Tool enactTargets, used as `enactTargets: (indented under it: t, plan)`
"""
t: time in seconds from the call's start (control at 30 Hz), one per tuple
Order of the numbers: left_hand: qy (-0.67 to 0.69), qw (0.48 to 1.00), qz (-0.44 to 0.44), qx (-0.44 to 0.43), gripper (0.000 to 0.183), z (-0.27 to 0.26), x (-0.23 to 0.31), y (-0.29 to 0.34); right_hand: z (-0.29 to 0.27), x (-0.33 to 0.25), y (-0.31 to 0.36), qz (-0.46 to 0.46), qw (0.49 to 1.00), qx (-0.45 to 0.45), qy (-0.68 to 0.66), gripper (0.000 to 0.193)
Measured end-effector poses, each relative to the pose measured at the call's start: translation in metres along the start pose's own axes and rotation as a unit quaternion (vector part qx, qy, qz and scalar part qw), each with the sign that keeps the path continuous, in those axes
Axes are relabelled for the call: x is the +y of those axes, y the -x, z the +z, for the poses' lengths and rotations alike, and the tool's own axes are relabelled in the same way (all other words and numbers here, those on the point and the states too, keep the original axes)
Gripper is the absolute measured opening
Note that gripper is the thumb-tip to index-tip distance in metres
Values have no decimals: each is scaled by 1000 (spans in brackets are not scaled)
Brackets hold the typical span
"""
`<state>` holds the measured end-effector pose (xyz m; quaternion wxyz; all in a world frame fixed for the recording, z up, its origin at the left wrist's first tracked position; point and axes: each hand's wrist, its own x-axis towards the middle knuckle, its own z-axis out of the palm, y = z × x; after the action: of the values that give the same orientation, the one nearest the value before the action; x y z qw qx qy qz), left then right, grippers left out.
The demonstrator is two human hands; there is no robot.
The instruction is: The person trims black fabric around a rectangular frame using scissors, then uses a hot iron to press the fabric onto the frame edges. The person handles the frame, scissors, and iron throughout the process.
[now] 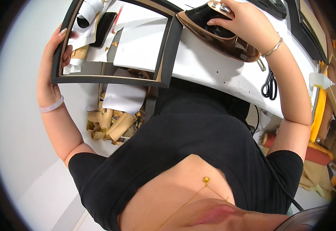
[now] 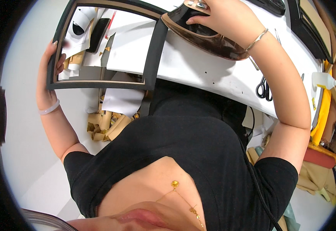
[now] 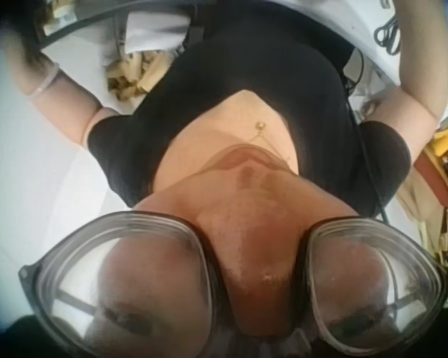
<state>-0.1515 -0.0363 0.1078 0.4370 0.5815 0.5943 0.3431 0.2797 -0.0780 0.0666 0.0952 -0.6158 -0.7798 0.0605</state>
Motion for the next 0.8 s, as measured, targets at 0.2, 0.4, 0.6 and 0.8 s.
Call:
enactTargets:
  t: [0.2,0.4,0.6,0.8]
  plan:
    - [-20,1000,8,21,59,11,10,8,4,-36,-34,-90,995,-11,38,40]
    - [-17,999,-30,31,51,2,3,6,5,-42,-19,-33,999,-38,20,42]
    - [0,999,-17,44,46,-1,-8,2,-13,-71,39,70,996,-58,17,42]
    - [-23,995,-3,100,46,15,1,8,12,-84,12,-71,994,18,-77,39]
